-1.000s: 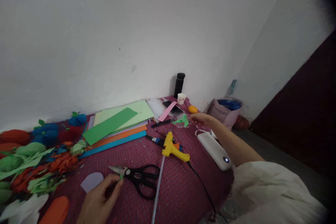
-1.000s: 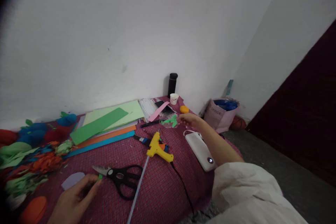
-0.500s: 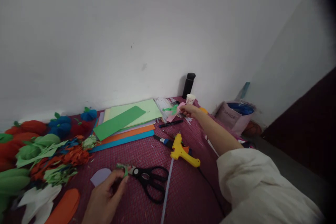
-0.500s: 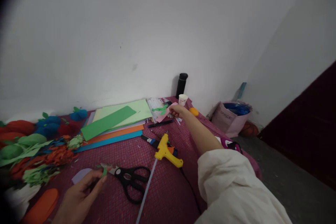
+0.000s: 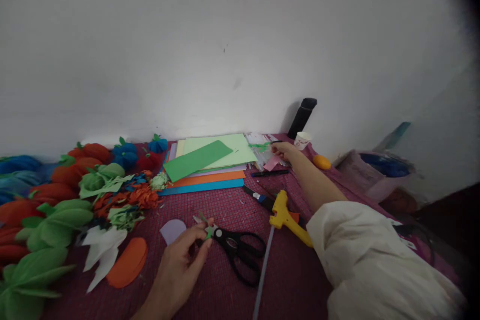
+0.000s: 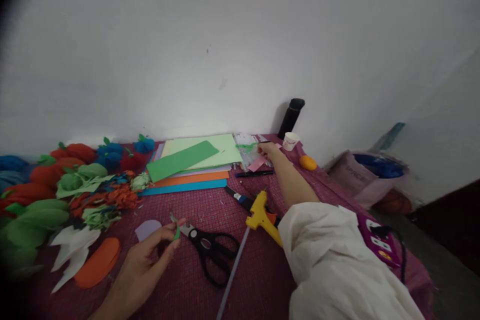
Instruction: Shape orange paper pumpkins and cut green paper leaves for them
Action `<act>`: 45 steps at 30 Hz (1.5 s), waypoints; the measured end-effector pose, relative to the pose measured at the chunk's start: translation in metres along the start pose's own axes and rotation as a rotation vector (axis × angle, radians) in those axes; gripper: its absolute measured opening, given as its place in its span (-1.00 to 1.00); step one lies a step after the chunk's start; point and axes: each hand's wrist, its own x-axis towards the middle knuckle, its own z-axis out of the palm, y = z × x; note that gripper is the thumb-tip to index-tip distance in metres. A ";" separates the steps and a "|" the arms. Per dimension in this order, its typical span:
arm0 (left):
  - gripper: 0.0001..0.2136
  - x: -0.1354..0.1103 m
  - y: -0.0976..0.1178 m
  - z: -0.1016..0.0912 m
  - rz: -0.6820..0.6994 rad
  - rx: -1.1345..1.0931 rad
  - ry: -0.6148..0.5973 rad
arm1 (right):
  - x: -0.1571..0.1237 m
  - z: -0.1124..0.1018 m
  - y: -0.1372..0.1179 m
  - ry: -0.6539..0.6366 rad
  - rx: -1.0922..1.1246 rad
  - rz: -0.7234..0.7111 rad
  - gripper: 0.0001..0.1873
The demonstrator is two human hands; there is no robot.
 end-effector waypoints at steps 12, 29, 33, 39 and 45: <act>-0.89 -0.003 0.013 -0.006 -0.016 -0.507 -0.131 | -0.141 0.024 -0.008 -0.244 -0.066 -0.433 -0.71; -0.79 -0.001 0.013 -0.013 -0.045 -0.700 -0.140 | -0.260 0.085 0.042 -0.655 0.192 -0.677 -0.72; -0.82 -0.002 0.014 -0.014 -0.029 -0.707 -0.068 | -0.265 0.088 0.047 -0.604 0.164 -0.699 -0.71; -0.66 -0.002 0.012 -0.009 0.001 -0.694 -0.192 | -0.262 0.108 0.055 -0.579 0.045 -0.743 -0.73; -0.84 0.005 -0.001 -0.002 0.093 -0.332 -0.106 | -0.251 0.124 0.065 -0.588 0.102 -0.769 -0.78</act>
